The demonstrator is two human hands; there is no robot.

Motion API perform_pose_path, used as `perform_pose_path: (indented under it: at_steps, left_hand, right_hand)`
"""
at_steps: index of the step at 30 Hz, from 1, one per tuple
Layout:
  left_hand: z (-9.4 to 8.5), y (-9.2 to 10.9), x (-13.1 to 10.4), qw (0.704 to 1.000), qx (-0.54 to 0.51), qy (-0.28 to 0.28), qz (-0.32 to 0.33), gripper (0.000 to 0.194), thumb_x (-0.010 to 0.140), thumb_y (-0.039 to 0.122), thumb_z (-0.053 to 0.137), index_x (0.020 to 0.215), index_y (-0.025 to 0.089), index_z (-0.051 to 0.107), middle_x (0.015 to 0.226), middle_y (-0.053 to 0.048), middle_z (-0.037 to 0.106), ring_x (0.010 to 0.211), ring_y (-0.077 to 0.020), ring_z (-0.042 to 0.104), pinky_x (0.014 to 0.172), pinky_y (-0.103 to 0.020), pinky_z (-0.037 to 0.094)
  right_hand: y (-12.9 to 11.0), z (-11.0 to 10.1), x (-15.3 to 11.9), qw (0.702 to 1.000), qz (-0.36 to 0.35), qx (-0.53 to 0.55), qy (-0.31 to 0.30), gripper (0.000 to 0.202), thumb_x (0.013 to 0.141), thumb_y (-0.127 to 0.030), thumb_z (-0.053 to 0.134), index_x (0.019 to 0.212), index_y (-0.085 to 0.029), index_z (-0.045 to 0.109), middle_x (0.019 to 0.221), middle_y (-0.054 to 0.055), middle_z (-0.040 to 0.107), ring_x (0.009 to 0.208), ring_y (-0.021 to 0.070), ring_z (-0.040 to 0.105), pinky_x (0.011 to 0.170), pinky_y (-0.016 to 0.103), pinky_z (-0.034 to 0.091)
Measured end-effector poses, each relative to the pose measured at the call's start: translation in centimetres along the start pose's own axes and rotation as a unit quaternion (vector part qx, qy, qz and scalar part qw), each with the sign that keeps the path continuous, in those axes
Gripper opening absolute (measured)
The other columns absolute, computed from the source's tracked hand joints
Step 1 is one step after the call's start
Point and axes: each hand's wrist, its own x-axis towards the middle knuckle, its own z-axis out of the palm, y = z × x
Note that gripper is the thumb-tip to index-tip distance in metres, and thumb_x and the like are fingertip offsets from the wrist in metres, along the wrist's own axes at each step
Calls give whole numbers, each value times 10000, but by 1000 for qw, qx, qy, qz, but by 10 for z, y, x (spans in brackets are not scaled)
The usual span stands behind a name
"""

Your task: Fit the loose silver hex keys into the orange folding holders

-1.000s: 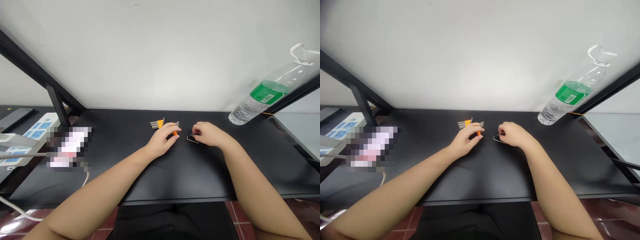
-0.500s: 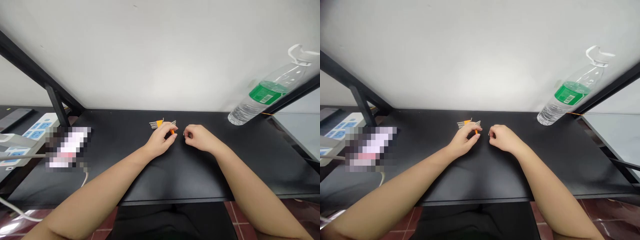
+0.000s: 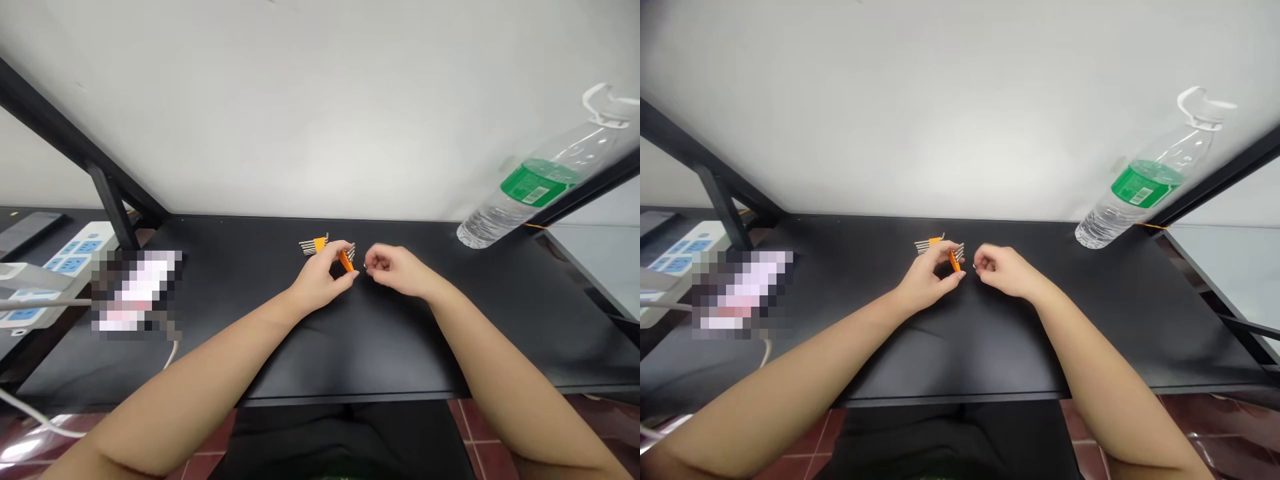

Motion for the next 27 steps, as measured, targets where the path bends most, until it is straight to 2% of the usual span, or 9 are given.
perform_pose_path:
  at_steps: [3,4,7,12,21,27]
  left_hand:
    - [-1,3,0,1000,22,1,-10,488,855,303,737,1298,238,542,1173,-54,719,1045,-216,742,980,-382,600]
    - [-1,3,0,1000,26,1,-12,495,849,304,741,1298,240,544,1176,-52,721,1046,-216,742,979,-383,600]
    - [-2,6,0,1000,27,-2,-15,526,824,283,752,1305,246,542,1213,-50,721,1084,-220,735,1005,-380,592]
    - [-2,6,0,1000,17,-2,-16,554,804,247,747,1317,251,538,1220,-38,726,1096,-210,736,1037,-377,588]
    - [-1,3,-1,1000,11,-2,-8,549,823,292,769,1320,254,538,1205,-40,720,1102,-212,735,1057,-403,595]
    - [-1,2,-1,1000,4,-3,1,562,825,288,778,1330,253,535,1209,-39,715,1115,-210,725,1081,-412,587]
  right_hand:
    - [-1,8,2,975,-37,203,77,387,827,-281,743,1201,-245,650,865,-17,665,660,139,644,608,308,563]
    - [-2,12,3,964,-49,241,103,391,823,-317,775,1191,-238,671,857,-11,668,657,143,653,614,321,580]
    - [-6,24,5,945,-73,281,153,268,814,-380,828,998,-206,739,812,15,696,675,158,678,663,349,615]
    - [-5,32,5,941,-94,283,160,175,853,-346,817,954,-208,778,853,27,719,720,162,697,708,351,628]
    - [-5,24,4,952,-118,234,158,145,874,-332,793,929,-199,797,888,31,693,647,138,683,618,310,615]
    - [-5,20,1,961,-150,174,152,103,914,-289,751,958,-229,822,922,37,711,653,130,682,627,306,611]
